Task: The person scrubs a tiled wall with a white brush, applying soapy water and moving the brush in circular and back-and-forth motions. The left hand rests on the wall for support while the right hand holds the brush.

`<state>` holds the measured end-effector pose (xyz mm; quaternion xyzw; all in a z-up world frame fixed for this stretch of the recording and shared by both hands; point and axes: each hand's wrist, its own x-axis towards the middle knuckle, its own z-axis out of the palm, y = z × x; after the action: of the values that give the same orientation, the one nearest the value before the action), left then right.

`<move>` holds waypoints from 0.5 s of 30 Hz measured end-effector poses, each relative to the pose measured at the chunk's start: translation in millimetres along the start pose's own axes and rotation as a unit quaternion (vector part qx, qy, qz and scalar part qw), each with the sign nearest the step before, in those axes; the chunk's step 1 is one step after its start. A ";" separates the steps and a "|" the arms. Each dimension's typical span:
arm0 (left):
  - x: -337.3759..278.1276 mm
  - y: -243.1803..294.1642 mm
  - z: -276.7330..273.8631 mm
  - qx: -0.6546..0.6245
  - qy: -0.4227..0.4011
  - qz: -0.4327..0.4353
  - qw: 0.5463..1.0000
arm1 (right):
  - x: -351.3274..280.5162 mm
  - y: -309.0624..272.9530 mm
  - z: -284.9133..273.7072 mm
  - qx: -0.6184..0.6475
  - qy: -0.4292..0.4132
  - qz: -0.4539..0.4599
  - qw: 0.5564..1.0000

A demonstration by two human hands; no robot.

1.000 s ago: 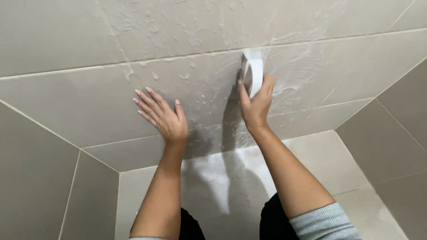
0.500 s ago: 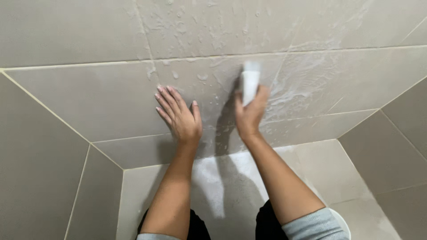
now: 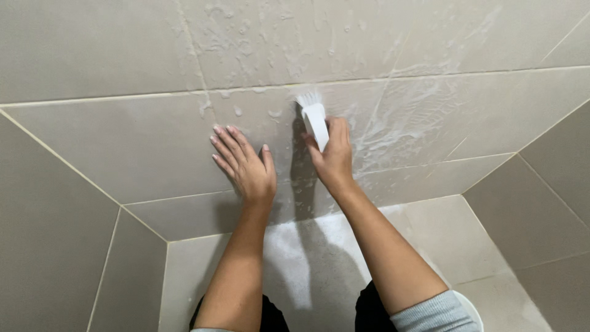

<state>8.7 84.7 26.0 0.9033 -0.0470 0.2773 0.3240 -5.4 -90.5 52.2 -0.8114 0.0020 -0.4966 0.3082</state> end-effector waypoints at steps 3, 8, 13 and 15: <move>-1.2 0.8 -1.3 0.000 0.004 -0.007 1.000 | 17.9 16.2 -8.0 0.027 0.020 -0.001 0.999; -1.7 -2.9 -0.1 0.003 0.016 0.009 1.000 | 8.4 18.8 -16.0 0.015 0.096 0.065 0.993; -0.5 0.5 4.7 0.022 0.015 -0.024 0.999 | 11.0 12.6 -11.0 0.000 -0.021 -0.039 0.999; -0.6 -0.2 5.2 0.018 0.021 -0.020 0.999 | 22.4 25.9 -27.6 0.024 0.024 -0.007 0.999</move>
<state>10.7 81.7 22.3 0.9038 -0.0174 0.2902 0.3140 -8.5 -132.2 65.9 -0.7916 -0.0086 -0.5180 0.3239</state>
